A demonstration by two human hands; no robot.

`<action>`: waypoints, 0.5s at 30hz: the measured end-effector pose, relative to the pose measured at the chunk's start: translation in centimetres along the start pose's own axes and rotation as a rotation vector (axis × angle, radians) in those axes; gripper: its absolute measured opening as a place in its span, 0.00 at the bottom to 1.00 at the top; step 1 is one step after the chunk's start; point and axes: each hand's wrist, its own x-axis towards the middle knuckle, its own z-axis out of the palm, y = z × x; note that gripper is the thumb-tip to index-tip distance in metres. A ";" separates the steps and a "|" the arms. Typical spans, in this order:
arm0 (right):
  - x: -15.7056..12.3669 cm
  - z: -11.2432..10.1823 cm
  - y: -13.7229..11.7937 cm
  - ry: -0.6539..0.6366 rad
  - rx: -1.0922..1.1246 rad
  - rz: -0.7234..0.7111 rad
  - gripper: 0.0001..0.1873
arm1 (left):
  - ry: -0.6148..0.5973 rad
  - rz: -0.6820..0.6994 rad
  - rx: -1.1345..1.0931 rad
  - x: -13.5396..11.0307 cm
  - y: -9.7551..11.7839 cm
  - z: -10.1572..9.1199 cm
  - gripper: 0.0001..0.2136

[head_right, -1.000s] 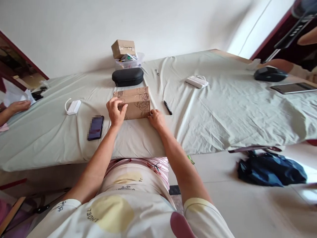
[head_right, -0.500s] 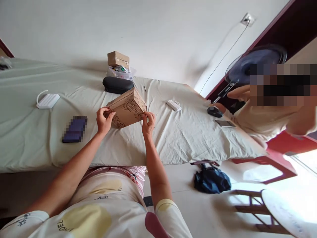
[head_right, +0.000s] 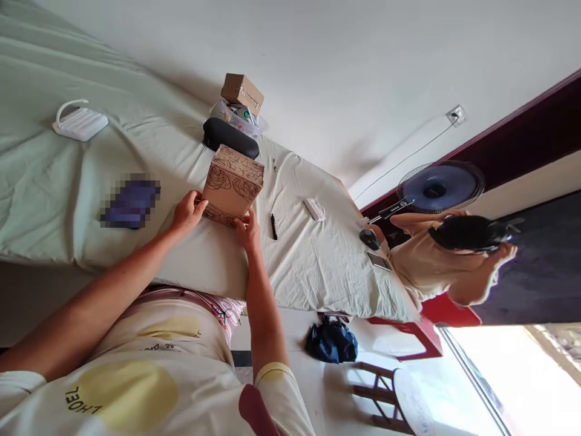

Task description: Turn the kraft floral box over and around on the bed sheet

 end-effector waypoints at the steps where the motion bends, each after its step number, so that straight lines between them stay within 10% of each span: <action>1: -0.4 -0.1 0.5 -0.037 -0.095 0.007 0.25 | -0.015 0.004 -0.001 0.0 0.0 0.0 0.08; 6: -1.0 0.3 1.0 -0.027 -0.325 0.003 0.19 | -0.050 0.011 0.022 0.0 -0.1 0.1 0.06; 15: -1.0 -0.4 1.3 0.255 0.085 0.090 0.25 | -0.115 0.007 -0.196 -0.4 -0.2 1.1 0.15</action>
